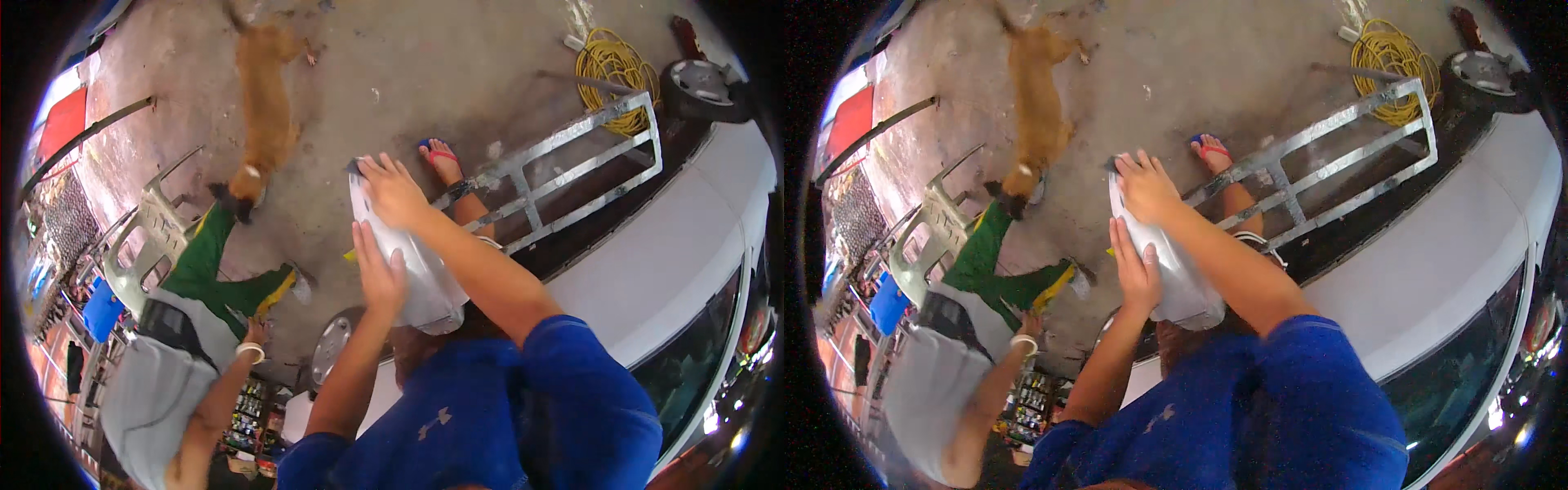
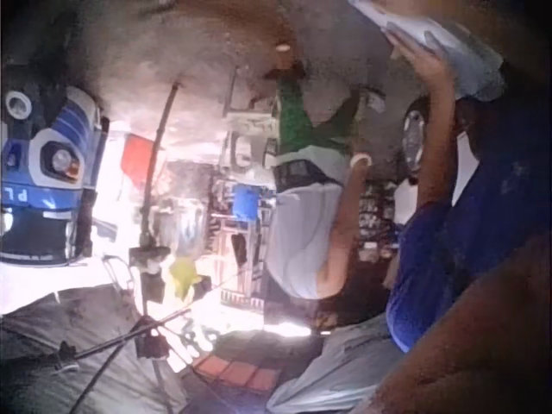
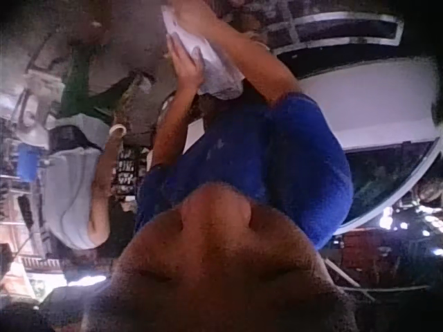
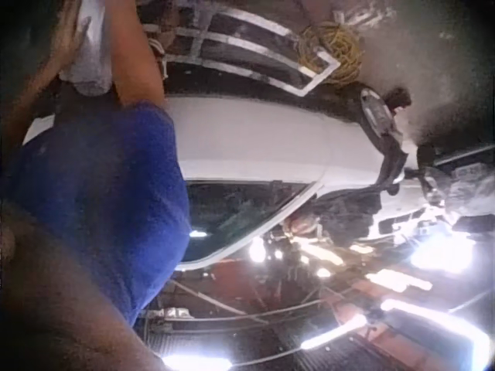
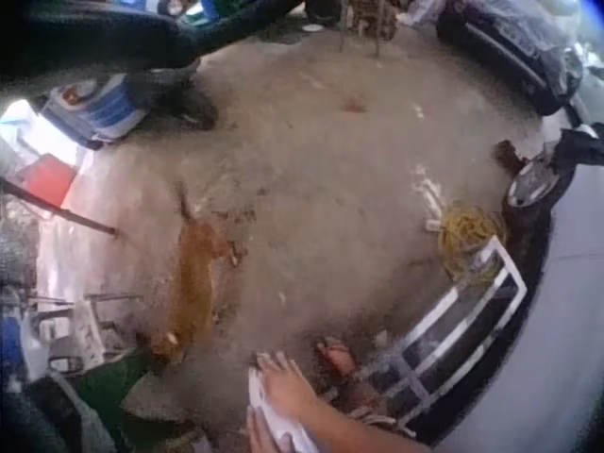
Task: The person prepares a car component by folding sandpaper and rubbing it over the surface to smooth the material.
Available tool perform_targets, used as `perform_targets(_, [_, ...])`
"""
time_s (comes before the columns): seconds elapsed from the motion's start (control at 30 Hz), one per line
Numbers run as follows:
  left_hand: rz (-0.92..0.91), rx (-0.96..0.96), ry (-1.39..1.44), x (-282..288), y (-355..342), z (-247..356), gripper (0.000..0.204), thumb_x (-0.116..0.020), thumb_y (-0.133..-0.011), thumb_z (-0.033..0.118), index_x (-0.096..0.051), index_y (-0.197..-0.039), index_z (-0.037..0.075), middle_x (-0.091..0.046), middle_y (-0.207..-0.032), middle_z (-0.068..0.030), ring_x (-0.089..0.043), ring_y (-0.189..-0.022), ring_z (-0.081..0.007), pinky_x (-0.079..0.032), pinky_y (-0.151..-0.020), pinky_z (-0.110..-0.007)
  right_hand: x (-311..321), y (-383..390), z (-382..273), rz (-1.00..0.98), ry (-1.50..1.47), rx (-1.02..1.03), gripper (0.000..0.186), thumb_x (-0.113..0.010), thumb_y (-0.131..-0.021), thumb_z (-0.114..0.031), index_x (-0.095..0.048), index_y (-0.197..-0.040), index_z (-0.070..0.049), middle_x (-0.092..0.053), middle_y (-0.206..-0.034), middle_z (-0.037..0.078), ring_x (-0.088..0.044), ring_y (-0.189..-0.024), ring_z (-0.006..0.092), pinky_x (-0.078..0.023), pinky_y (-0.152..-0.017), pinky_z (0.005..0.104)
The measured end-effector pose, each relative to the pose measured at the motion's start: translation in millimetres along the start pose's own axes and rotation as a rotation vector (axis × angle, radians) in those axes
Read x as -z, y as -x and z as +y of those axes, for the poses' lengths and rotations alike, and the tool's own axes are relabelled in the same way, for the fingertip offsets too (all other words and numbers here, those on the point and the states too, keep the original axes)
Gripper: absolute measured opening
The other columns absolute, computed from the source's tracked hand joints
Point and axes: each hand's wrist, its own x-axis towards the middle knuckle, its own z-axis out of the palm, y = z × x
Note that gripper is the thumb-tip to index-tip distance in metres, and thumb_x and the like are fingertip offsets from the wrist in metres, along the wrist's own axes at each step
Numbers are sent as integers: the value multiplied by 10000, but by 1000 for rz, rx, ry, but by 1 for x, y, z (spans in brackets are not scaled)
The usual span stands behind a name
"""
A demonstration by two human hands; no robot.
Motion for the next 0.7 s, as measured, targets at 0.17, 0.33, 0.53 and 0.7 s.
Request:
perform_targets(0.17, [34, 35, 61, 5, 15, -3, 735, -442, -1061, 353, -187, -1612, -61, -162, -1659, -334, -230, -1528, -498, -224, -1231, -515, 17, 74, -25, 62, -55, 11, 454, -486, -1037, -193, -520, -1423, 43, -506, -1487, 269, -451, -1405, 456, -377, -1139, 576])
perform_targets(0.33, [-51, -11, 12, 11, -6, 2, 732, -455, -1053, 322, -180, -1615, -59, -163, -1664, -326, -219, -1537, -487, -207, -1245, -497, -5, -4, 9, 19, -306, -276, 399, -516, -1017, -161, -550, -1349, 58, -563, -1403, 288, -533, -1286, 475, -436, -1074, 532])
perform_targets(0.53, [-348, -66, -169, 39, -131, -27, 598, -556, -1017, 288, -416, -1551, 58, -351, -1646, -163, -245, -1541, -438, -249, -1247, -532, 78, 128, -29, -2, -404, -180, 427, -482, -1042, -129, -501, -1420, 69, -575, -1376, 298, -565, -1215, 472, -441, -1054, 507])
perform_targets(0.7, [-501, -218, -486, 31, -107, -1, 515, -600, -996, 342, -585, -1413, 42, -508, -1560, -62, -288, -1529, -407, -282, -1228, -568, 84, 158, -9, 115, -381, -209, 468, -453, -1065, -153, -456, -1479, 64, -561, -1404, 298, -563, -1225, 459, -419, -1087, 487])
